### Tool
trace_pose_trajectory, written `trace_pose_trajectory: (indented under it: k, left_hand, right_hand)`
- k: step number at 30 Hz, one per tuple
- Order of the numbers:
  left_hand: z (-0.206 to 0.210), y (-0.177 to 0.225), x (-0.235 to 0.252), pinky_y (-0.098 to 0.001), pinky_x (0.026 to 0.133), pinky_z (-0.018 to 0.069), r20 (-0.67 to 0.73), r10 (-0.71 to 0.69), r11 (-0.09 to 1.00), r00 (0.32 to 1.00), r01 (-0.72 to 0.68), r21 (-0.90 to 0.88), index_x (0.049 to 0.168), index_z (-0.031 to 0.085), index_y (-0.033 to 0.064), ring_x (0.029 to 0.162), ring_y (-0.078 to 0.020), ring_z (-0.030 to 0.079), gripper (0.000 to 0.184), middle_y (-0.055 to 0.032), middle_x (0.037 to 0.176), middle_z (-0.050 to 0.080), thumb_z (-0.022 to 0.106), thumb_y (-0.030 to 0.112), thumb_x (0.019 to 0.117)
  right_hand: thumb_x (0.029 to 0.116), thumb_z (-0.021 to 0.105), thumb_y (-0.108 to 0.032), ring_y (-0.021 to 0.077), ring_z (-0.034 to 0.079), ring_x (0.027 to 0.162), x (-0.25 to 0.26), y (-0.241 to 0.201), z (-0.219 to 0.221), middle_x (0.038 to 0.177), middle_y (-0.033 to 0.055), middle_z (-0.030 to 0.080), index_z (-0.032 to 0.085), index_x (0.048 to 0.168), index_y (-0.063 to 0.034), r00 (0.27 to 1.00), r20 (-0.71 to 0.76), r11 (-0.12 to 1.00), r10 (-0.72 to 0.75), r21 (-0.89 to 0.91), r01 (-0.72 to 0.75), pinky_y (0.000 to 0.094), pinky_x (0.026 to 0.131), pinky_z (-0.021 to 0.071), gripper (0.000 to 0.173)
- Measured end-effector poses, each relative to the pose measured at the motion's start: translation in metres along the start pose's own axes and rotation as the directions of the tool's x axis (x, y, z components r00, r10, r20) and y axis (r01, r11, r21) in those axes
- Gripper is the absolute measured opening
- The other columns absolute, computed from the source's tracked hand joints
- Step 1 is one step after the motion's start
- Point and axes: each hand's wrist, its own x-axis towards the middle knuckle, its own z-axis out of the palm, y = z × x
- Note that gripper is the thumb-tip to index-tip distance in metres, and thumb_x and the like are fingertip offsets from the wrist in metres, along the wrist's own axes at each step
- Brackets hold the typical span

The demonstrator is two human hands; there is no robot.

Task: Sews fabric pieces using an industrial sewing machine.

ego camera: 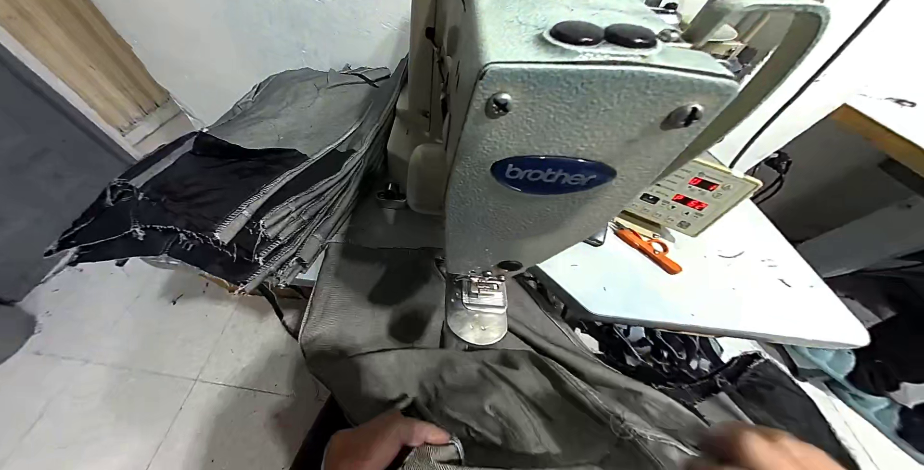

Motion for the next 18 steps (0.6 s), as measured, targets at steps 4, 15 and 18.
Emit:
trace_pose_trajectory:
  k: [4,15,18]
  left_hand:
    - [-0.015,0.015,0.020,-0.0178,0.089,0.0546,-0.070,-0.095,0.987,0.993,0.085,-0.138,0.104,0.070,-0.0017,0.095,0.0065,0.066,0.026,-0.0001,0.098,0.075,0.052,0.017,0.1061]
    - [0.010,-0.067,0.128,-0.0388,0.085,0.0538,-0.059,-0.289,0.954,0.955,0.293,0.064,0.097,0.071,-0.0023,0.088,-0.0153,0.067,0.029,-0.0104,0.087,0.070,0.050,0.015,0.1046]
    - [0.002,-0.063,0.128,-0.0377,0.078,0.0537,0.000,-0.172,0.963,0.985,0.168,0.210,0.094,0.070,-0.0025,0.082,-0.0174,0.067,0.031,-0.0122,0.081,0.068,0.050,0.018,0.1049]
  right_hand:
    - [0.0938,0.064,-0.006,0.0441,0.060,0.127,0.046,0.025,0.073,0.125,0.0274,0.068,0.068,0.120,0.0076,0.976,-0.175,0.868,-0.129,0.456,0.196,0.0616,0.114,0.0379,0.030]
    - [0.0976,0.050,-0.058,0.0210,0.058,0.054,0.154,0.109,0.070,0.056,0.0050,0.055,0.065,0.069,-0.0065,0.926,-0.321,0.943,0.199,0.319,-0.092,0.0467,0.052,0.0444,0.060]
    - [0.0980,0.046,-0.061,0.0185,0.057,0.051,0.168,0.116,0.070,0.053,0.0028,0.052,0.063,0.067,-0.0090,0.941,-0.332,0.965,0.066,0.262,0.025,0.0436,0.049,0.0440,0.063]
